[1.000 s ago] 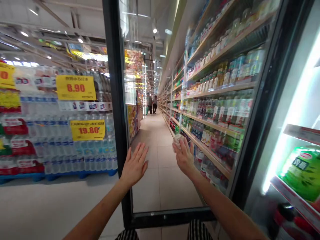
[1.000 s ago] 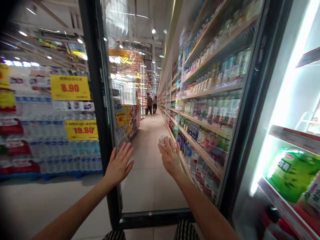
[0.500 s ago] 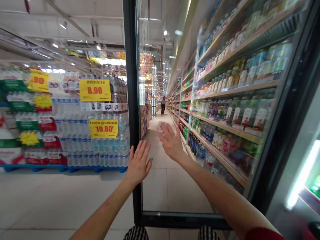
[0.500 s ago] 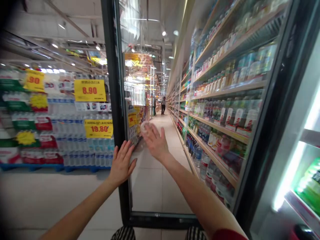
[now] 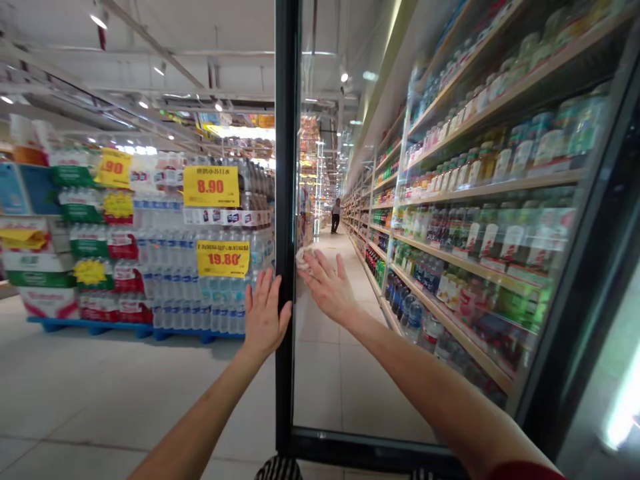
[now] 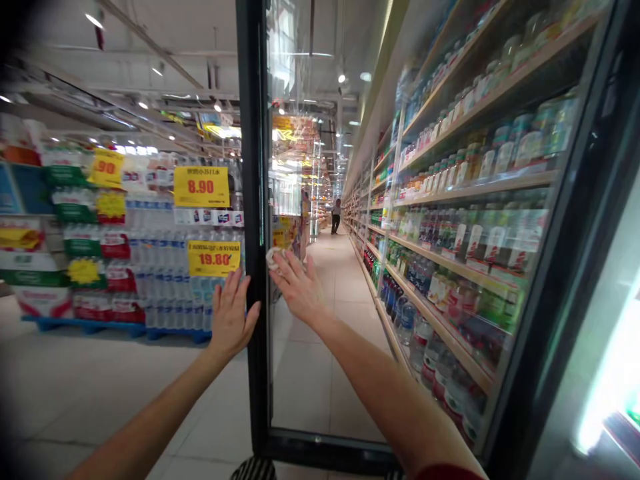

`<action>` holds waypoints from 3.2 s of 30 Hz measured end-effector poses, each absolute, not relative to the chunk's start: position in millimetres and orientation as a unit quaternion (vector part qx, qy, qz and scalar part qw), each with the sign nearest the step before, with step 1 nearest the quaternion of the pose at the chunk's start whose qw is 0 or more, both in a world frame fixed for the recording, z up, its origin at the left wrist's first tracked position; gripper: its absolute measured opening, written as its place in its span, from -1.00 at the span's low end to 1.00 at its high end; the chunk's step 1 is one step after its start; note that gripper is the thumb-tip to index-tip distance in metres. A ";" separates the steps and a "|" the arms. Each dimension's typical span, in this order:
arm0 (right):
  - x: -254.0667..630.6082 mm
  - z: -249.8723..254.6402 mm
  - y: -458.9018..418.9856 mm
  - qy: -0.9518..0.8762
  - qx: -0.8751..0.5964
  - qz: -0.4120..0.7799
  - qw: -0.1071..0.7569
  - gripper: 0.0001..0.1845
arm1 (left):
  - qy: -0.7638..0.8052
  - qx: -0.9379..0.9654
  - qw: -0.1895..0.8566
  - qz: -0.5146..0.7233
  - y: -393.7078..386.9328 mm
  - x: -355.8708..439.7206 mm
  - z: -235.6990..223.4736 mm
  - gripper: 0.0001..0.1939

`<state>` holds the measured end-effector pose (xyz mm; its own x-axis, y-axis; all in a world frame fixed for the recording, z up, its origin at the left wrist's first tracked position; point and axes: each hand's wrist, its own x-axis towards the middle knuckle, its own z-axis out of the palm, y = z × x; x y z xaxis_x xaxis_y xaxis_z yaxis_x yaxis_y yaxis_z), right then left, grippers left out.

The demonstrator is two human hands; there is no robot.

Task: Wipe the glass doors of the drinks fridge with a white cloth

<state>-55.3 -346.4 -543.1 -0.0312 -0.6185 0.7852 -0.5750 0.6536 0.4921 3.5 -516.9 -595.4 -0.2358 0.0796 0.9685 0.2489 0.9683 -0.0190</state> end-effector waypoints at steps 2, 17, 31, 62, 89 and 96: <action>-50.1 -573.4 -344.6 -0.702 0.472 -0.063 0.529 -0.61 | -0.784 -0.105 0.608 -0.066 -520.3 3.2 -596.4 -0.36; -65.0 -425.9 -347.4 -0.704 0.359 -0.004 0.612 -0.61 | -0.752 -0.123 0.644 -0.073 -510.3 -2.1 -536.6 -0.39; -67.9 -370.6 -341.7 -0.721 0.316 -0.011 0.616 -0.61 | -0.732 -0.131 0.665 -0.072 -506.6 -10.4 -500.2 -0.42; -71.1 -392.5 -212.8 -0.705 0.164 0.015 0.690 -0.55 | -0.716 -0.179 0.673 -0.058 -424.6 -59.0 -452.0 -0.43; -78.9 -442.8 -76.0 -0.691 -0.037 0.130 0.710 -0.51 | -0.724 -0.206 0.657 -0.047 -379.8 -67.8 -448.7 -0.39; -79.3 -459.7 -107.8 -0.687 0.054 0.072 0.721 -0.52 | -0.714 -0.220 0.662 -0.067 -380.7 -72.9 -450.1 -0.37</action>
